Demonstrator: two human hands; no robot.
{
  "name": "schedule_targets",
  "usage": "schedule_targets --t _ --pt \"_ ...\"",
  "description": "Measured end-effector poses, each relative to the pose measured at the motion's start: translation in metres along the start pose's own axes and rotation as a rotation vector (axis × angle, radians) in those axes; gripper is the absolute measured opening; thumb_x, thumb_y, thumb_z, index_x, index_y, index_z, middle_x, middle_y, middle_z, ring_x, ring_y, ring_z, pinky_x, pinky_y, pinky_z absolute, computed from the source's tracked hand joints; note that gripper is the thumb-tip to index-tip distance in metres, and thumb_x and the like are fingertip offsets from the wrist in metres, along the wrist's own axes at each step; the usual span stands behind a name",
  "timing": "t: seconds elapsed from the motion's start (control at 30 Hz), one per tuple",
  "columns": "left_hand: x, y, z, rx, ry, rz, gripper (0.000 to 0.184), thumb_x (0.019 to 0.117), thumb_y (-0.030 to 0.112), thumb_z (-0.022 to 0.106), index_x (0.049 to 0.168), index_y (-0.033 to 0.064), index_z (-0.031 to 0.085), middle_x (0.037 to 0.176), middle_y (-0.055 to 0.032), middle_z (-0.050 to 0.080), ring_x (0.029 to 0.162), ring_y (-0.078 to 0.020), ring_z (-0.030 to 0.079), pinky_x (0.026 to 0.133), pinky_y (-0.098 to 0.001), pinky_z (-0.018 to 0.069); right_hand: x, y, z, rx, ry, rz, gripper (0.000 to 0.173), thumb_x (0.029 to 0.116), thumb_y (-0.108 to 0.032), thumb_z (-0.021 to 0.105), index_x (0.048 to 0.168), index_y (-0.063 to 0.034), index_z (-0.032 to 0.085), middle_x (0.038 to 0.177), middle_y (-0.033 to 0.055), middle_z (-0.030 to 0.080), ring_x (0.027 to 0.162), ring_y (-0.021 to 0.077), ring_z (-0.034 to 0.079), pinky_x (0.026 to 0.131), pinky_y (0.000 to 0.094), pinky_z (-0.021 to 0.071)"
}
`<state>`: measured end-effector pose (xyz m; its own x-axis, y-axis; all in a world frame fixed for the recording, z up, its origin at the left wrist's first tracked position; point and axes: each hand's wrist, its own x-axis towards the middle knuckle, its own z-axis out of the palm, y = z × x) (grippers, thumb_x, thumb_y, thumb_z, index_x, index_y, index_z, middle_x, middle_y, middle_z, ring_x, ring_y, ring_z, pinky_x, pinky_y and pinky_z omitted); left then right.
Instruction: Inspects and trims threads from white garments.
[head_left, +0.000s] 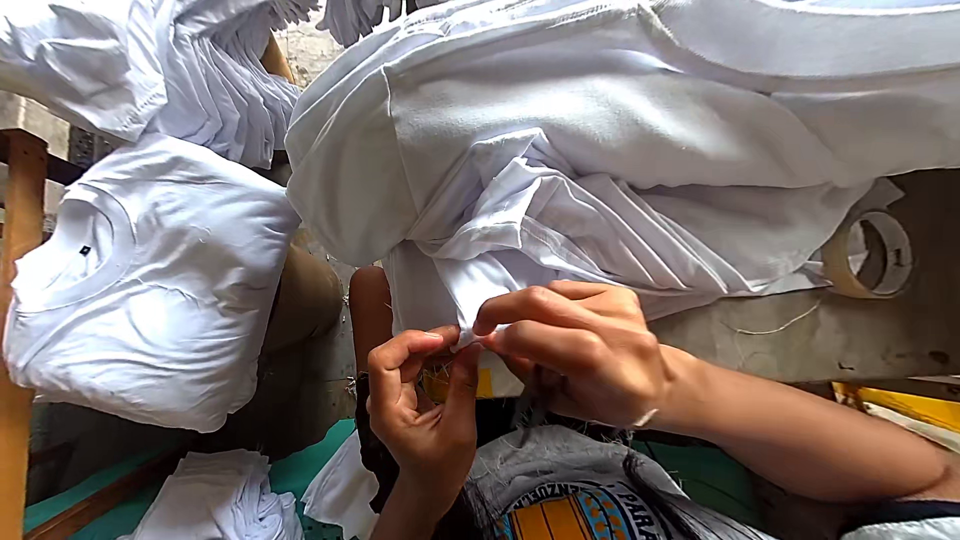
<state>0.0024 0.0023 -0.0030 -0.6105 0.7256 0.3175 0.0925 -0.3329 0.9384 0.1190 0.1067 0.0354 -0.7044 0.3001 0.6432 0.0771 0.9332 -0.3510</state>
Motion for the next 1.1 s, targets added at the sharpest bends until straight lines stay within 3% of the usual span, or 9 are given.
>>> schedule_targets --t 0.17,0.27,0.4,0.5,0.57,0.7,0.77,0.93,1.1 --pt "0.001 -0.001 0.001 0.006 0.009 0.014 0.025 0.0904 0.006 0.073 0.108 0.013 0.056 0.101 0.0113 0.073 0.093 0.0015 0.07 0.084 -0.0174 0.0594 0.001 -0.001 0.007 -0.131 -0.03 -0.079 0.008 0.1015 -0.007 0.047 0.095 -0.0072 0.051 0.079 0.0095 0.063 0.053 0.0134 0.044 0.049 0.0269 0.0277" --pt "0.001 0.0 0.001 -0.011 0.007 -0.001 0.025 0.0899 0.004 0.072 0.108 0.012 0.057 0.1 0.0102 0.073 0.092 0.0005 0.071 0.084 -0.0182 0.0595 -0.003 -0.004 0.003 0.036 0.013 -0.015 0.01 0.1025 -0.008 0.046 0.093 -0.0082 0.049 0.081 0.0096 0.059 0.058 0.0139 0.047 0.051 0.0248 0.0328" --pt "0.001 -0.003 0.001 0.004 0.0 0.001 0.028 0.0886 -0.002 0.07 0.108 0.011 0.055 0.099 0.0081 0.073 0.09 -0.0014 0.071 0.082 -0.0193 0.0608 -0.009 -0.013 -0.028 0.432 0.284 0.254 0.006 0.1008 -0.01 0.055 0.098 -0.0152 0.053 0.1 -0.0018 0.057 0.086 0.0013 0.058 0.073 0.0122 0.0483" --pt "0.002 -0.006 0.0 0.001 -0.001 0.001 0.028 0.0887 -0.004 0.068 0.109 0.0108 0.055 0.099 0.0069 0.073 0.089 -0.0028 0.072 0.081 -0.0199 0.0611 -0.022 -0.014 -0.05 0.478 0.675 0.481 0.007 0.1009 -0.021 0.063 0.094 -0.022 0.061 0.083 -0.0118 0.061 0.071 -0.0026 0.057 0.065 0.0141 0.048" --pt "0.002 -0.004 -0.001 -0.011 -0.008 -0.013 0.028 0.0886 -0.004 0.068 0.109 0.0109 0.055 0.099 0.0069 0.073 0.09 -0.0032 0.072 0.081 -0.0205 0.0613 -0.032 -0.005 -0.06 0.362 0.765 0.503 0.003 0.1022 -0.023 0.062 0.1 -0.0201 0.061 0.077 -0.0137 0.06 0.069 -0.0036 0.057 0.065 0.0141 0.0486" --pt "0.002 0.001 -0.001 -0.024 -0.019 -0.023 0.028 0.0887 -0.001 0.07 0.11 0.0113 0.055 0.099 0.0068 0.073 0.09 -0.0033 0.072 0.082 -0.0207 0.0611 -0.025 0.005 -0.063 -0.137 0.235 0.3 0.014 0.1033 -0.03 0.058 0.108 -0.0172 0.056 0.101 -0.0057 0.059 0.094 0.0003 0.057 0.082 0.0171 0.044" --pt "0.002 0.003 -0.001 -0.018 -0.021 -0.026 0.027 0.0896 0.002 0.071 0.109 0.0123 0.056 0.099 0.0077 0.072 0.091 -0.0028 0.072 0.083 -0.0207 0.0612 -0.009 0.003 -0.048 -0.256 0.052 0.192 0.03 0.099 -0.041 0.063 0.105 -0.0124 0.056 0.094 0.0049 0.059 0.082 0.012 0.054 0.07 0.0261 0.0375" --pt "0.0 0.006 -0.001 -0.023 -0.031 -0.025 0.024 0.0922 0.006 0.071 0.11 0.0131 0.056 0.101 0.008 0.072 0.093 -0.0031 0.071 0.085 -0.0213 0.0608 -0.005 -0.006 -0.027 -0.376 -0.154 0.071 0.026 0.107 -0.032 0.049 0.096 -0.0104 0.059 0.082 0.0069 0.055 0.075 0.0208 0.048 0.076 0.0368 0.0326" --pt "0.0 0.007 -0.001 0.02 -0.03 -0.001 0.024 0.0917 0.006 0.072 0.109 0.0122 0.056 0.101 0.0074 0.072 0.093 -0.003 0.071 0.085 -0.0208 0.0609 -0.002 -0.008 -0.025 -0.495 -0.179 0.015 0.017 0.1039 -0.016 0.051 0.091 -0.0092 0.06 0.074 0.0052 0.052 0.07 0.02 0.045 0.075 0.0368 0.031"
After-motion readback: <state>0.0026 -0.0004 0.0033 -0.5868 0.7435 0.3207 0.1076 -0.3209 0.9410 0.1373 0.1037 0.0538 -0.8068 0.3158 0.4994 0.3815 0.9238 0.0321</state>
